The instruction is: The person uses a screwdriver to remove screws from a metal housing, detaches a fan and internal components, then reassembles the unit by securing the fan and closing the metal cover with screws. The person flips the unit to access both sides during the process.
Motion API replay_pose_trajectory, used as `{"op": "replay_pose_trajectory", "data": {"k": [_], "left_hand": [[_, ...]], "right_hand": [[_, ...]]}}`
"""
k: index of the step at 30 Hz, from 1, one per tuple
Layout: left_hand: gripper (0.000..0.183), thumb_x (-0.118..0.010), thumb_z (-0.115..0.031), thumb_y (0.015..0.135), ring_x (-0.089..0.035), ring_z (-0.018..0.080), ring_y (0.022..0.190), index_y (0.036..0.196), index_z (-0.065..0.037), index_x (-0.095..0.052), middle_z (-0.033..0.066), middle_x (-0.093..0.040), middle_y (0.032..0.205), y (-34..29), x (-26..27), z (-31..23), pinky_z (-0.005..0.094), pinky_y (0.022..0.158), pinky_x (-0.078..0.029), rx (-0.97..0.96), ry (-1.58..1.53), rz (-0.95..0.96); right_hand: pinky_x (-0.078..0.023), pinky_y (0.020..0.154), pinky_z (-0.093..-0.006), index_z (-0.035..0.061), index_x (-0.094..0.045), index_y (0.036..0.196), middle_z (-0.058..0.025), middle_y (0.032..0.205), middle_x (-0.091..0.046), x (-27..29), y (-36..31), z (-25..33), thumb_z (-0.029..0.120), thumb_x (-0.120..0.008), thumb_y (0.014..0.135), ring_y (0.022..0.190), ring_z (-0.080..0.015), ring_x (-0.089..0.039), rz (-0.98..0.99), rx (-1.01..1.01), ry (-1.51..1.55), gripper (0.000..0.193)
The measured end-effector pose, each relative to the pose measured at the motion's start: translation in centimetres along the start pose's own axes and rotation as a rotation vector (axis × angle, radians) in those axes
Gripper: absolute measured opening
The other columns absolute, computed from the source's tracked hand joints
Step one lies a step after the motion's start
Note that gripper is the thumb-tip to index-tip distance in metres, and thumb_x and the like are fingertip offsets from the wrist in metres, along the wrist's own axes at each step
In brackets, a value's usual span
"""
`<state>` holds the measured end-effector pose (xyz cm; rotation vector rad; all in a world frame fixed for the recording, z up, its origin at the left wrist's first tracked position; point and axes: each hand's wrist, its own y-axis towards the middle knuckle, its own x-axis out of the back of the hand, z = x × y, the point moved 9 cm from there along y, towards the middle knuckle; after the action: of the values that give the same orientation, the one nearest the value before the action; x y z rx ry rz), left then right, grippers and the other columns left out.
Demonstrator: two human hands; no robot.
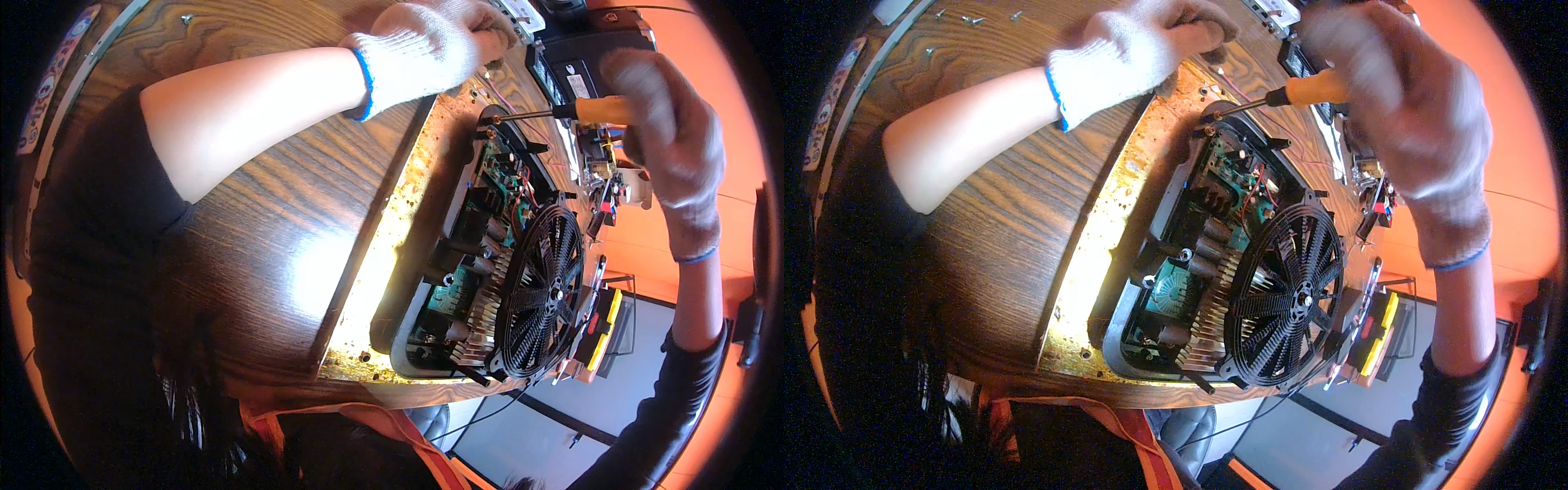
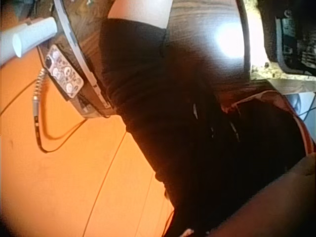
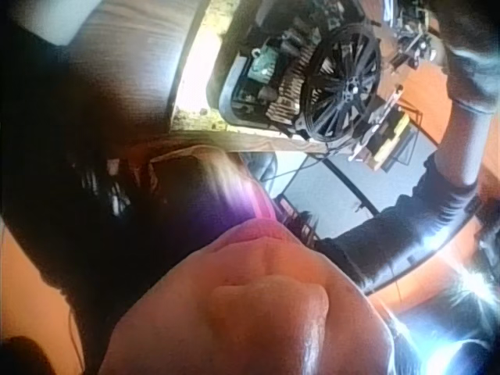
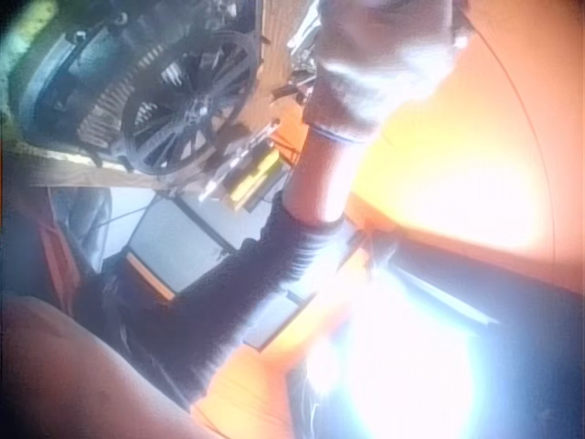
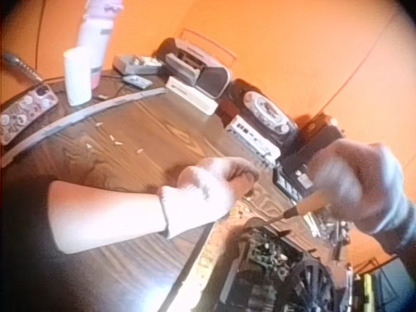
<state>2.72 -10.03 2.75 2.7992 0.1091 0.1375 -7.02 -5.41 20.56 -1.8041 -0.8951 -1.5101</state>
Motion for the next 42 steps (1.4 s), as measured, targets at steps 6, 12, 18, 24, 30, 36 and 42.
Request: {"op": "replay_pose_trajectory", "data": {"k": [6,12,18,24,30,36,42], "left_hand": [[0.026,-0.058,-0.024,0.099,-0.072,0.0247,0.099,0.112,-0.006,-0.072,0.0127,-0.076,0.103,-0.2,0.4,-1.2,0.0343,0.085,-0.054,-0.037,0.142,0.011],[0.026,-0.058,-0.025,0.102,-0.07,0.0174,0.091,0.111,-0.007,-0.072,0.0087,-0.076,0.098,-0.3,0.2,-1.1,0.0311,0.081,-0.053,-0.014,-0.018,-0.015],[0.028,-0.059,-0.03,0.101,-0.072,0.024,0.097,0.113,-0.008,-0.073,0.013,-0.076,0.102,0.0,0.2,-0.7,0.0345,0.083,-0.054,-0.052,0.139,-0.009],[0.033,-0.058,-0.033,0.101,-0.071,0.0293,0.102,0.115,-0.007,-0.073,0.0155,-0.075,0.107,0.1,-0.1,-0.4,0.0361,0.089,-0.054,-0.066,0.105,-0.017],[0.034,-0.056,-0.031,0.102,-0.071,0.0273,0.107,0.12,-0.006,-0.072,0.0156,-0.075,0.112,0.2,0.0,-0.8,0.0342,0.091,-0.054,-0.144,0.2,-0.021],[0.029,-0.061,-0.025,0.1,-0.072,0.0195,0.1,0.121,-0.007,-0.071,0.0105,-0.077,0.107,0.2,-0.5,0.6,0.0312,0.087,-0.054,-0.017,-0.003,0.028],[0.033,-0.06,-0.032,0.101,-0.072,0.0255,0.103,0.118,-0.007,-0.072,0.0144,-0.076,0.11,0.0,0.1,-0.4,0.0338,0.09,-0.054,-0.027,0.096,-0.004]], "right_hand": [[-0.051,0.062,-0.0356,0.0023,-0.068,0.112,-0.0023,0.068,-0.06,-0.3,-0.6,2.6,0.041,-0.072,0.091,0.06,-0.0161,-0.061,0.098,0.284,-0.423,0.045],[-0.05,0.065,-0.0332,0.0031,-0.068,0.12,-0.0075,0.092,-0.069,-0.6,-2.3,5.2,0.033,-0.067,0.094,0.066,-0.0172,-0.061,-0.035,0.567,-0.402,0.04],[-0.039,0.037,-0.02,-0.0072,-0.062,0.128,-0.0097,0.09,-0.071,-0.9,-1.8,-5.3,0.033,-0.056,0.105,0.045,-0.0038,-0.051,0.054,-0.5,0.196,0.046],[-0.05,0.066,-0.0321,-0.0003,-0.066,0.127,-0.0091,0.083,-0.067,-1.2,-2.5,2.6,0.017,-0.068,0.096,0.074,-0.0189,-0.065,0.254,0.704,-0.388,0.036],[-0.04,0.045,-0.0226,-0.0001,-0.068,0.12,-0.0049,0.077,-0.066,-2.5,-2.2,-5.5,0.044,-0.058,0.105,0.051,-0.008,-0.057,0.211,-0.445,0.446,0.048],[-0.045,0.053,-0.0298,0.0063,-0.072,0.109,0.0008,0.068,-0.06,-1.0,-1.3,2.4,0.022,-0.076,0.091,0.056,-0.0153,-0.058,0.211,0.349,-0.308,0.024],[-0.049,0.065,-0.0338,0.0065,-0.069,0.126,-0.0102,0.093,-0.065,-1.8,0.2,4.0,0.012,-0.078,0.084,0.07,-0.0233,-0.063,0.244,0.359,-0.107,0.043]]}}
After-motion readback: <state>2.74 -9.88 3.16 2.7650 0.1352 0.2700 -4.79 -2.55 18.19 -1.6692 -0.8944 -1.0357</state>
